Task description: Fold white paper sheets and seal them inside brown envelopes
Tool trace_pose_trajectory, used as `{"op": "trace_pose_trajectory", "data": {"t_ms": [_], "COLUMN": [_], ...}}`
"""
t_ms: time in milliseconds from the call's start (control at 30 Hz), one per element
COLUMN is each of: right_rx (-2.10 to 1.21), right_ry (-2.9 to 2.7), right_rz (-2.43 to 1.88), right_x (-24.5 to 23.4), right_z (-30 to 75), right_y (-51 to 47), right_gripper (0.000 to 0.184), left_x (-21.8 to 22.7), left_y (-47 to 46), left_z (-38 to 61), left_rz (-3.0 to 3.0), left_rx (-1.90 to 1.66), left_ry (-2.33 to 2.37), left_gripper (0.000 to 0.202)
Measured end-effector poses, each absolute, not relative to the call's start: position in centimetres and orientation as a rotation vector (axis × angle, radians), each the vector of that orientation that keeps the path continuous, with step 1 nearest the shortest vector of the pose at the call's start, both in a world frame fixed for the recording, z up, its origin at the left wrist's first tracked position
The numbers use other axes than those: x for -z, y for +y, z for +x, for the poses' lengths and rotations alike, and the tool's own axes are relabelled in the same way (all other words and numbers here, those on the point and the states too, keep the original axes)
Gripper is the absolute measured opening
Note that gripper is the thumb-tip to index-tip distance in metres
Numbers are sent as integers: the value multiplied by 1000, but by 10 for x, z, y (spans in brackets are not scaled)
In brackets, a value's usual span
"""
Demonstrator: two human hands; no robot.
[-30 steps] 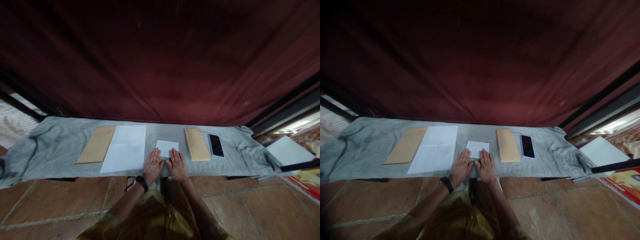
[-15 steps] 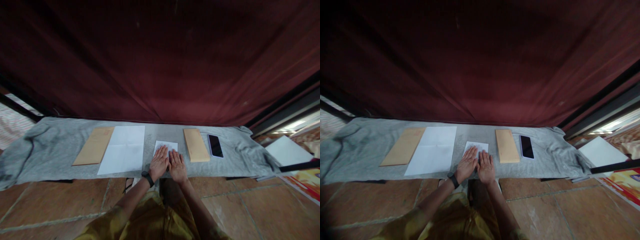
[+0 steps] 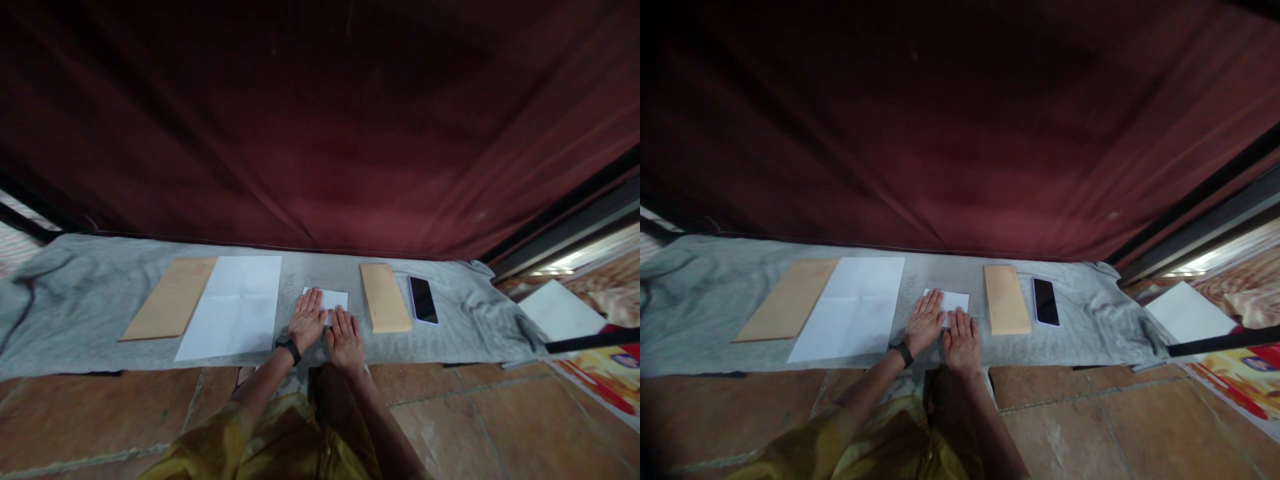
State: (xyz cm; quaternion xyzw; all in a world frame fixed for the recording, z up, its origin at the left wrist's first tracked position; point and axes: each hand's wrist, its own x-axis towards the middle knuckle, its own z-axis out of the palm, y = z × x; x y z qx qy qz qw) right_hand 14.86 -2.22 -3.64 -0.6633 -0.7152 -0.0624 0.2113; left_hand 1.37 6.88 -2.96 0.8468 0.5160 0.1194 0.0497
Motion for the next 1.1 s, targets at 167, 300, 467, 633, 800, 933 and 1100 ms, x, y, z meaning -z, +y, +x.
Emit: {"op": "trace_pose_trajectory", "data": {"t_ms": [167, 300, 467, 633, 800, 933, 1100], "right_rx": [116, 42, -26, -10, -1, 5, 45], "right_ry": [-1973, -1944, -1970, -1991, -1979, -1964, -1988], "right_rz": [-1879, -1918, -1872, -1846, -1826, -1827, -1752], "right_x": [34, 32, 31, 30, 28, 24, 23], "right_z": [147, 148, 160, 174, 182, 188, 186], "right_y": [-23, -19, -2, 18, 32, 42, 22], "right_gripper": [52, 50, 48, 48, 49, 48, 47], "left_x": [33, 33, 28, 28, 25, 22, 23], "left_y": [56, 45, 44, 45, 43, 43, 42], "left_z": [0, -8, -10, -8, -7, -7, -7], "left_rz": [2529, 2660, 2678, 2660, 2653, 2636, 2623], "left_rx": [-576, -660, -619, -616, -589, -596, -637], "left_ry": [1686, 1388, 1288, 1305, 1321, 1318, 1320], "left_gripper": [59, 52, 48, 47, 47, 46, 46]}}
